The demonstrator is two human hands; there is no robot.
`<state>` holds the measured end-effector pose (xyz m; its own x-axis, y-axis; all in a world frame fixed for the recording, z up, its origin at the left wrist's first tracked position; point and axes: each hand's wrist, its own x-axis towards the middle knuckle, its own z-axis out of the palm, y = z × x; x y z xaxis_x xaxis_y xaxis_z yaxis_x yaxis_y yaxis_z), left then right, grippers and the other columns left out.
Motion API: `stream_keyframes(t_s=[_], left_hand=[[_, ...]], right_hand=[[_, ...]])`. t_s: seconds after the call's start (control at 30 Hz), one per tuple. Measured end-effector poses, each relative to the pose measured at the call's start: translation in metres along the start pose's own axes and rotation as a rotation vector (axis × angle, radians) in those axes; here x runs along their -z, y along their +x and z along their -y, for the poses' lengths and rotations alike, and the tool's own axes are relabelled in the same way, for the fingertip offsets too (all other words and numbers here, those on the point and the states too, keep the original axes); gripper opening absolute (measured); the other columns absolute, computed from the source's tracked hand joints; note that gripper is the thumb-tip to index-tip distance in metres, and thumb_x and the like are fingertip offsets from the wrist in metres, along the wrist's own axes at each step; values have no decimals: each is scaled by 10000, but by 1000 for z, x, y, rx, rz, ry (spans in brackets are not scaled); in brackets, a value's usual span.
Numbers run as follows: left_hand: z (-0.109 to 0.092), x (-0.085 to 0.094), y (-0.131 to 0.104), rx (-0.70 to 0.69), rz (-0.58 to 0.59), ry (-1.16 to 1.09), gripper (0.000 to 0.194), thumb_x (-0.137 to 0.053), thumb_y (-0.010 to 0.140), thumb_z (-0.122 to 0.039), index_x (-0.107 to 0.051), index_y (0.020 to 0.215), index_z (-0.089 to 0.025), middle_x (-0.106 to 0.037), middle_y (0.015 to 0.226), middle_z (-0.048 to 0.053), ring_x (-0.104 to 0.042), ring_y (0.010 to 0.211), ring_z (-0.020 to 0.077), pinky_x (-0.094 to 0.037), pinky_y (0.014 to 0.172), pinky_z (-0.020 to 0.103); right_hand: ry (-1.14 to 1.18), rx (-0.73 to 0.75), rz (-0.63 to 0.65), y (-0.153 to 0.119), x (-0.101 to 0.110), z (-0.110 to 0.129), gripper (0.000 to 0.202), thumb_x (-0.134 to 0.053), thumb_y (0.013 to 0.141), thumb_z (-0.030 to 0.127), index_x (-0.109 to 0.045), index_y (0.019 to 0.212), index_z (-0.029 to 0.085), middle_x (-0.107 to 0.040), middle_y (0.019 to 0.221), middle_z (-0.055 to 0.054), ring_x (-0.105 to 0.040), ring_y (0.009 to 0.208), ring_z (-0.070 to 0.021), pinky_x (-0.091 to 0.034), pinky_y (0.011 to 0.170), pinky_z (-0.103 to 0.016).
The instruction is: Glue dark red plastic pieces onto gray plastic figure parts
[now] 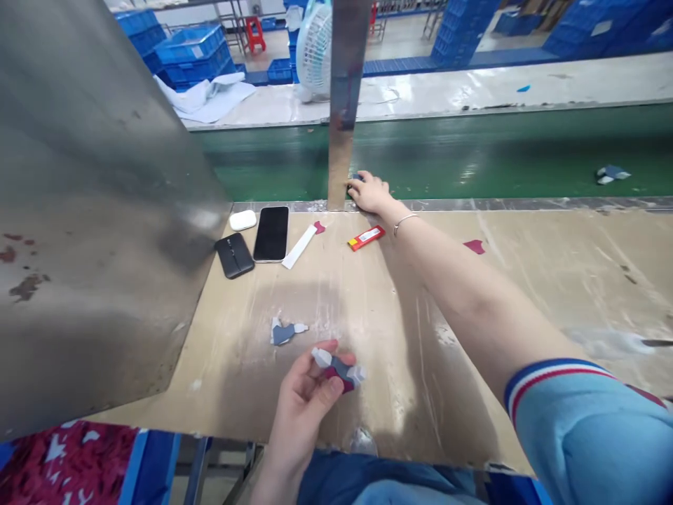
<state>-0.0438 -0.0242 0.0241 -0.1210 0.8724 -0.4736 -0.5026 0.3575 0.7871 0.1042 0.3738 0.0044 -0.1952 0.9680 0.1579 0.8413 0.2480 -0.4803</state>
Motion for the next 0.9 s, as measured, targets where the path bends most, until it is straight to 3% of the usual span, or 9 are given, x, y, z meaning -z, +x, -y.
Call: stream_keyframes(t_s=[0.1, 0.2, 0.27, 0.43, 0.53, 0.63, 0.73, 0.8, 0.9], left_hand=[[-1, 2, 6, -34, 17, -18, 507, -1011, 780, -507, -851, 1186, -249, -889, 1087, 88, -845, 1046, 277, -688, 980, 423], [0, 4, 14, -77, 101, -8, 484, -999, 808, -472, -838, 1205, -246, -891, 1064, 87, -853, 998, 268, -705, 918, 404], [2, 3, 18, -100, 136, -17, 479, -1004, 801, -471, -836, 1185, -238, -892, 1035, 85, -855, 964, 254, -709, 879, 380], [4, -12, 19, -68, 191, -16, 576, -1038, 733, -524, -822, 1172, -221, -892, 1022, 97, -855, 940, 269, -714, 830, 383], [6, -19, 16, -38, 201, 16, 631, -1044, 711, -551, -815, 1192, -214, -893, 1068, 102, -855, 1015, 281, -705, 910, 403], [10, -24, 14, -66, 154, 14, 665, -1047, 690, -579, -813, 1196, -215, -896, 1081, 93, -859, 1016, 263, -697, 927, 379], [14, -31, 15, -89, 128, -4, 649, -1052, 675, -580, -822, 1154, -208, -903, 1044, 87, -871, 989, 260, -697, 899, 346], [16, -37, 15, -108, 133, -34, 564, -1064, 668, -547, -843, 1058, -204, -906, 994, 72, -877, 941, 235, -692, 869, 296], [19, -47, 14, -154, 140, -94, 420, -1085, 664, -449, -865, 940, -221, -901, 908, 26, -866, 823, 163, -678, 804, 210]], right_hand=[[-3, -53, -32, -1, 5, 0, 254, -655, 1010, 236, -761, 1170, 70, -617, 1527, -267, -633, 1386, -396, -479, 1203, -611], [57, -90, -127, -24, 24, -6, 376, -497, 1045, 240, -743, 1218, 13, -682, 1382, -251, -680, 1290, -351, -506, 1145, -509], [92, -51, -147, -58, 38, -9, 390, -480, 1050, 289, -776, 1138, 51, -731, 1246, -198, -706, 1193, -292, -530, 1070, -437], [120, 214, 5, -182, 51, -6, 78, -807, 914, 307, -800, 945, 236, -776, 1004, -84, -717, 992, -278, -597, 977, -462], [77, 392, 186, -241, 48, -3, 256, -821, 945, 399, -802, 1154, 252, -787, 1301, -152, -723, 1173, -386, -584, 1060, -608], [194, 376, 156, -283, 56, 2, 449, -716, 1037, 506, -713, 1409, 255, -665, 1573, -183, -602, 1462, -437, -506, 1205, -681], [551, 314, 123, -324, 66, 19, 384, -562, 1134, 467, -658, 1475, 319, -732, 1492, -109, -677, 1420, -308, -574, 1200, -538], [744, 246, 161, -350, 64, 34, 405, -631, 1113, 431, -634, 1507, 338, -765, 1449, -86, -740, 1343, -265, -637, 1125, -453], [881, 95, 65, -376, 50, 54, 514, -730, 1066, 367, -607, 1564, 344, -763, 1480, -84, -751, 1353, -256, -644, 1135, -424]])
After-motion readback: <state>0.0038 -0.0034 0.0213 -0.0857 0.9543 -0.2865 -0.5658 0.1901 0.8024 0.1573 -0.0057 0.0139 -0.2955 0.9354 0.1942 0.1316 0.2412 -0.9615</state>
